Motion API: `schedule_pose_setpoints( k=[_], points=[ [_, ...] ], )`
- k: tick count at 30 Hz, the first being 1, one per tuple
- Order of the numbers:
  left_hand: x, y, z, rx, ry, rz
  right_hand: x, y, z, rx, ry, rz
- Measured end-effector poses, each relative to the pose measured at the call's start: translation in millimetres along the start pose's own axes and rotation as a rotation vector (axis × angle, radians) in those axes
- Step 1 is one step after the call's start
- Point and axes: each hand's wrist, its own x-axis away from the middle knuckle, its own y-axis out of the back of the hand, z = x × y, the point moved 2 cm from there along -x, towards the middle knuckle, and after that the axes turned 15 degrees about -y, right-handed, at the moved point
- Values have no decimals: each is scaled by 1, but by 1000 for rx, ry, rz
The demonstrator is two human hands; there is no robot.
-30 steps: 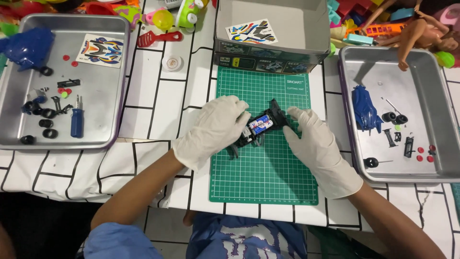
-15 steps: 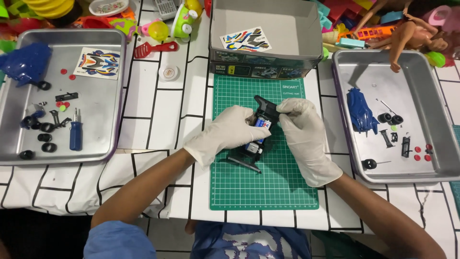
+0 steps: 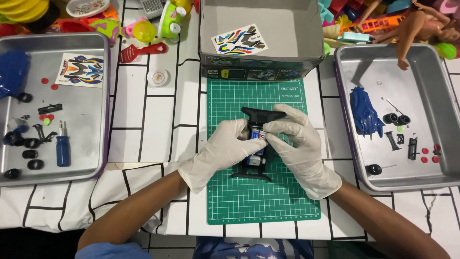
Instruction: Assembling a miniature toy car by installing batteries and mechanical components into the chassis.
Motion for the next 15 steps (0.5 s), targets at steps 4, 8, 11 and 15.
schedule_pose_setpoints(
  k=[4,8,11,15],
  points=[
    [3,1,-4,-9,-34,-1,0,-1,5,-36,-57,23],
    [2,2,10,-2,-55,-3,0,-6,11,-71,-42,36],
    [3,0,5,19,-58,-26,-1,-6,7,-4,6,42],
    [4,-1,3,39,-63,-25,-1,-4,-11,148,98,39]
  ],
)
